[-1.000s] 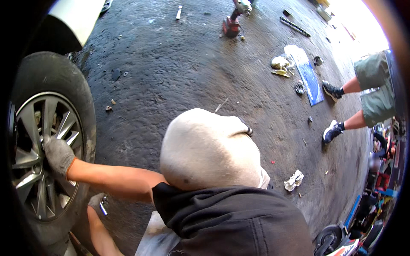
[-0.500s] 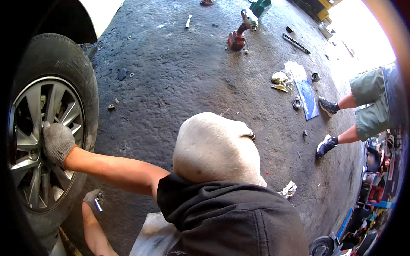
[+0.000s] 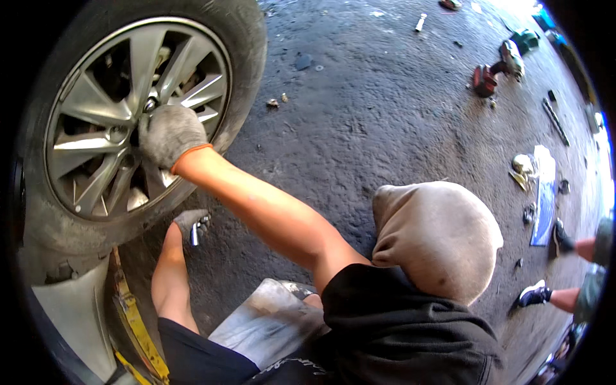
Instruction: The person removes a tire from a vehicle and then positions and secures a tire onto the wheel hub using an impact wrench.
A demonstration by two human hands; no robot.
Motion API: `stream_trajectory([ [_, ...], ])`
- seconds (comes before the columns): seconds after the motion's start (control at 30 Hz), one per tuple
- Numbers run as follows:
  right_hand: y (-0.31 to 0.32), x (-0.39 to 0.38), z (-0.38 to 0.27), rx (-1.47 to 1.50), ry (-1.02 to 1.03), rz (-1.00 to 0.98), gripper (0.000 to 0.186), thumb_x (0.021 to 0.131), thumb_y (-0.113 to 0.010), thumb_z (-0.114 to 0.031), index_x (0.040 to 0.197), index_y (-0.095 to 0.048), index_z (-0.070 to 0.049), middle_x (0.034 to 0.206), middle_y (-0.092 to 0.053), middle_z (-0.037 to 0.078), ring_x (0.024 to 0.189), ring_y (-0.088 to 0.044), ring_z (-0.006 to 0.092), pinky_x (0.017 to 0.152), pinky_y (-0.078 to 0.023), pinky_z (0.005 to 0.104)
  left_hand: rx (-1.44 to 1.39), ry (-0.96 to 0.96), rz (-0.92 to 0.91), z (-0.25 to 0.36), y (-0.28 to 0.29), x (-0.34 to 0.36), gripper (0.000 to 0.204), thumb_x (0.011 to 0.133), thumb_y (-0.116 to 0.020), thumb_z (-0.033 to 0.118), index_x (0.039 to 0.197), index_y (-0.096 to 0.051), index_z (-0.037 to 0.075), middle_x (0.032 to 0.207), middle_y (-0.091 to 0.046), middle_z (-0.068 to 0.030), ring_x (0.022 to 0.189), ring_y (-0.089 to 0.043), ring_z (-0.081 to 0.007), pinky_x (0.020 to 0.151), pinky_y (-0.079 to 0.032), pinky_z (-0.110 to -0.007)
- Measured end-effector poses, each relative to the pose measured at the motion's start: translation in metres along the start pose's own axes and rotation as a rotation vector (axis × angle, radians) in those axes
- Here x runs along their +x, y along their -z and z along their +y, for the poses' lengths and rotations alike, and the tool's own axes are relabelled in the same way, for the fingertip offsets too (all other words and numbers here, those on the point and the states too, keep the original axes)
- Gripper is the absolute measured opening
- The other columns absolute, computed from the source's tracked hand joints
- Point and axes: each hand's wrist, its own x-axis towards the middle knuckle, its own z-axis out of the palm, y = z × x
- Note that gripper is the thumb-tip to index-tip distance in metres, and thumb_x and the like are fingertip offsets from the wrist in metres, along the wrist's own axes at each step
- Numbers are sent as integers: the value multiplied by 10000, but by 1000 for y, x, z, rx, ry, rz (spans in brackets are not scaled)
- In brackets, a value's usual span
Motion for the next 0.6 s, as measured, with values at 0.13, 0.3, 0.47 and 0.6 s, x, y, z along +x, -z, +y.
stream_trajectory([
  [0.13, -90, -49, 44, 53, 49, -44, 243, 969, -522, -204, 1052, -656, -19, 895, -706, 219, 841, -689, 416, 790, -551, 517, -267, 91, -158, -13, 11, 2, 271, 1006, -577, 333, 899, -619, 88, 686, -601, -23, 503, -553, -125, 411, -422, -264],
  [0.3, -193, -136, 82, 279, -175, -405, 370, 913, -634, -349, 1117, -667, -42, 1034, -711, 239, 1012, -684, 397, 891, -542, 483, -130, -300, 182, 13, -20, -37, 307, 950, -647, 432, 945, -635, 125, 698, -610, -25, 519, -579, -139, 412, -436, -270],
  [0.47, -144, -109, 144, 367, -435, -146, 357, 885, -709, -309, 1080, -680, -12, 983, -750, 172, 881, -732, 318, 803, -567, 415, -96, -379, -69, 103, -55, -58, 315, 957, -633, 435, 931, -639, 121, 697, -609, -30, 525, -580, -152, 421, -440, -273],
  [0.6, -138, -119, 131, 125, -428, -177, 393, 840, -740, -329, 1074, -680, -18, 1016, -740, 207, 1002, -715, 357, 867, -544, 435, -261, -447, -99, 103, -87, -56, 324, 963, -622, 438, 920, -643, 118, 697, -609, -33, 529, -580, -162, 429, -443, -275],
])
